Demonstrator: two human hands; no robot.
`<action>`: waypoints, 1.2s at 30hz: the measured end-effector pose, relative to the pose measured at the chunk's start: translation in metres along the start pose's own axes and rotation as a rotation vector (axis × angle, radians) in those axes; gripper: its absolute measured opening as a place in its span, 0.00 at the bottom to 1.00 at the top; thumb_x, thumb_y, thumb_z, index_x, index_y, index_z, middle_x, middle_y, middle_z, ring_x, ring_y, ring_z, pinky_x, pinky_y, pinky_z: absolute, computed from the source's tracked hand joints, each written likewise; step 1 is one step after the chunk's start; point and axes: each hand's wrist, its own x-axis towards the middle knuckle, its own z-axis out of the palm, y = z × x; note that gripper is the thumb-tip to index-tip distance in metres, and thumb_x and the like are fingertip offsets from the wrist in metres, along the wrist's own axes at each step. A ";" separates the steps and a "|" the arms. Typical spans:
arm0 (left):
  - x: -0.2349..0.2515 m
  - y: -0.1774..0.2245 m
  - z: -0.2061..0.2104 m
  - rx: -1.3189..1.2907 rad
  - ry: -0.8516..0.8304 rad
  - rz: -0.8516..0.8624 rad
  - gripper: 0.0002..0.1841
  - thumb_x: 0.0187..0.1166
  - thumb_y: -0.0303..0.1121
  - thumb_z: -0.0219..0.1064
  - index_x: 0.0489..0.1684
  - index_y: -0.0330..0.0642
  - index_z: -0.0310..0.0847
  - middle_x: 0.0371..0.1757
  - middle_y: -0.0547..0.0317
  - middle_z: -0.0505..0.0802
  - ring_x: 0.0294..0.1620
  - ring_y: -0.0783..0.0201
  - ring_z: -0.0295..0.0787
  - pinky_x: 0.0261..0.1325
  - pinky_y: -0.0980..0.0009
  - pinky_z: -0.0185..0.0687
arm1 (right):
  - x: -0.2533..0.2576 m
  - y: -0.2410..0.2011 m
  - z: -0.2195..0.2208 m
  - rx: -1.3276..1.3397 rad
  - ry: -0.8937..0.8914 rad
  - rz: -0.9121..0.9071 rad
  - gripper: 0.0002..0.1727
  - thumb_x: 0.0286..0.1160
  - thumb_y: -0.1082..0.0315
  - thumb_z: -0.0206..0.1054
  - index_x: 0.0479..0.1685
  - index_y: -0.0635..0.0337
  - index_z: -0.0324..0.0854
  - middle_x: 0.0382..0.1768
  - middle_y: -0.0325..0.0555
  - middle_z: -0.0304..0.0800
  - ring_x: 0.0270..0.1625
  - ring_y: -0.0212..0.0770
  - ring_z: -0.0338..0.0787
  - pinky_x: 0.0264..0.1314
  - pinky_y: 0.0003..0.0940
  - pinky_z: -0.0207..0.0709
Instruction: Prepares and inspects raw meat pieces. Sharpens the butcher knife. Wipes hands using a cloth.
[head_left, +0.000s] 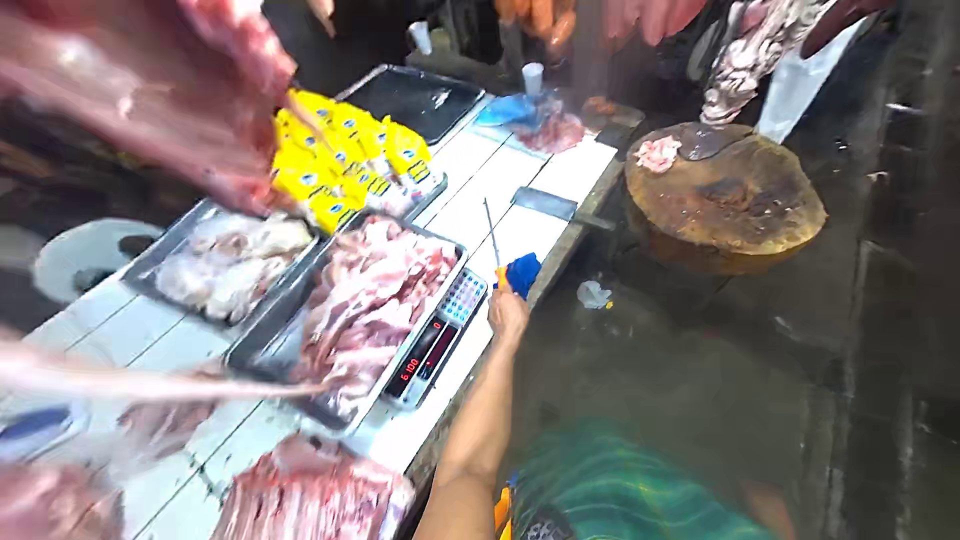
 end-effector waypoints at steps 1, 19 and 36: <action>0.025 0.005 0.006 0.049 -0.004 -0.038 0.22 0.84 0.41 0.60 0.69 0.36 0.80 0.67 0.32 0.86 0.66 0.33 0.85 0.62 0.33 0.82 | 0.000 -0.017 -0.006 0.038 0.067 0.114 0.34 0.93 0.44 0.49 0.65 0.70 0.82 0.58 0.71 0.88 0.61 0.65 0.89 0.64 0.63 0.79; 0.135 0.040 0.012 -0.018 -0.162 -0.604 0.26 0.82 0.52 0.62 0.63 0.36 0.83 0.48 0.42 0.93 0.45 0.48 0.94 0.50 0.45 0.89 | 0.169 -0.628 -0.037 -0.444 0.007 -1.071 0.33 0.79 0.52 0.67 0.79 0.62 0.74 0.79 0.65 0.73 0.82 0.65 0.71 0.83 0.64 0.63; -0.064 0.110 0.119 -0.784 0.043 -0.671 0.15 0.74 0.40 0.78 0.39 0.34 0.85 0.18 0.56 0.85 0.13 0.63 0.78 0.18 0.65 0.80 | 0.212 -0.515 -0.156 -0.036 -0.286 -0.911 0.33 0.76 0.53 0.70 0.79 0.58 0.73 0.62 0.60 0.88 0.64 0.57 0.89 0.70 0.61 0.80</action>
